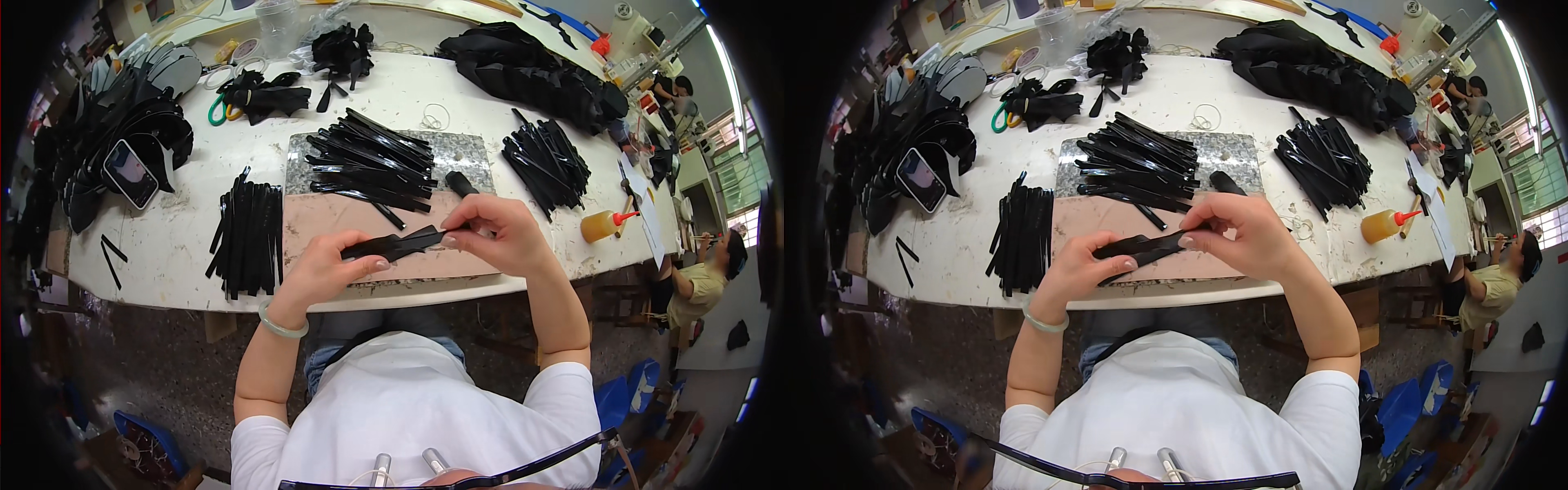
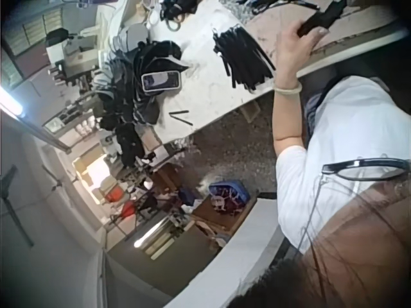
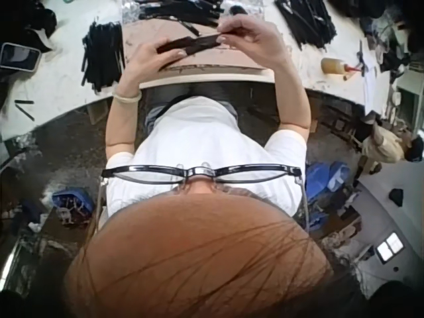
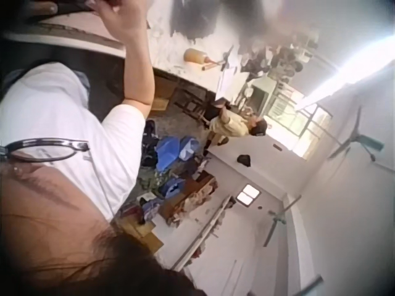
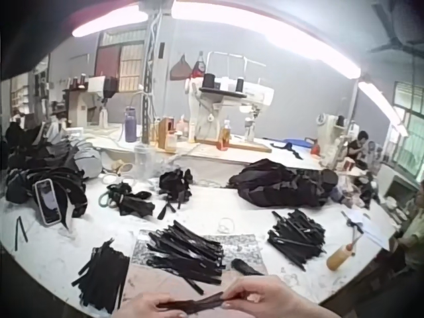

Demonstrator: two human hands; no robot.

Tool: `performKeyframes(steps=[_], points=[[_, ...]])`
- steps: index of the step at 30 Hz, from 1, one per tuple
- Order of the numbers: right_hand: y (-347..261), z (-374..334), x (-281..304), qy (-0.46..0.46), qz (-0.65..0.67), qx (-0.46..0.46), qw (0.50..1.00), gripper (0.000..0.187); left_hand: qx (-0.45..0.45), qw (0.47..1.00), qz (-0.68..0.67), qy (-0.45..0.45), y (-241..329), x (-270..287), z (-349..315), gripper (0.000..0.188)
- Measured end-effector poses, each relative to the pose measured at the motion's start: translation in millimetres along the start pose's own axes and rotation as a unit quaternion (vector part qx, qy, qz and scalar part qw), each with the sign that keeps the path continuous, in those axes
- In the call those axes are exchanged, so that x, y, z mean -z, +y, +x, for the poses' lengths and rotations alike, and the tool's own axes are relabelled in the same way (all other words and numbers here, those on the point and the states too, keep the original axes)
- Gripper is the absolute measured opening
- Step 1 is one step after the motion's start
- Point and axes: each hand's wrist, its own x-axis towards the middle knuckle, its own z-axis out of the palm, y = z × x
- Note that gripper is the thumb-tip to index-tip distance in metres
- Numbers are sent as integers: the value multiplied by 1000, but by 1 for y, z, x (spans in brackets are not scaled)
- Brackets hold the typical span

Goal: The person assembles straps by taking plastic stiffener strips, placing them onto fabric pieces, and folding the fabric over them by hand.

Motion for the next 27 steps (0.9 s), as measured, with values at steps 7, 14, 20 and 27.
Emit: performKeyframes(steps=[7,14,20,27], points=[[-14,-16,-15,24,-86,81,993,14,-179,979,96,9,15,-6,-20,20],[-17,-21,-24,8,-74,71,995,12,-136,987,69,-48,26,-14,-25,18],[-10,-23,-28,-29,-63,43,997,10,-124,981,67,-130,29,-14,-24,19],[-6,-24,-29,-36,-31,16,999,10,-16,971,-161,-174,20,-21,-28,20]])
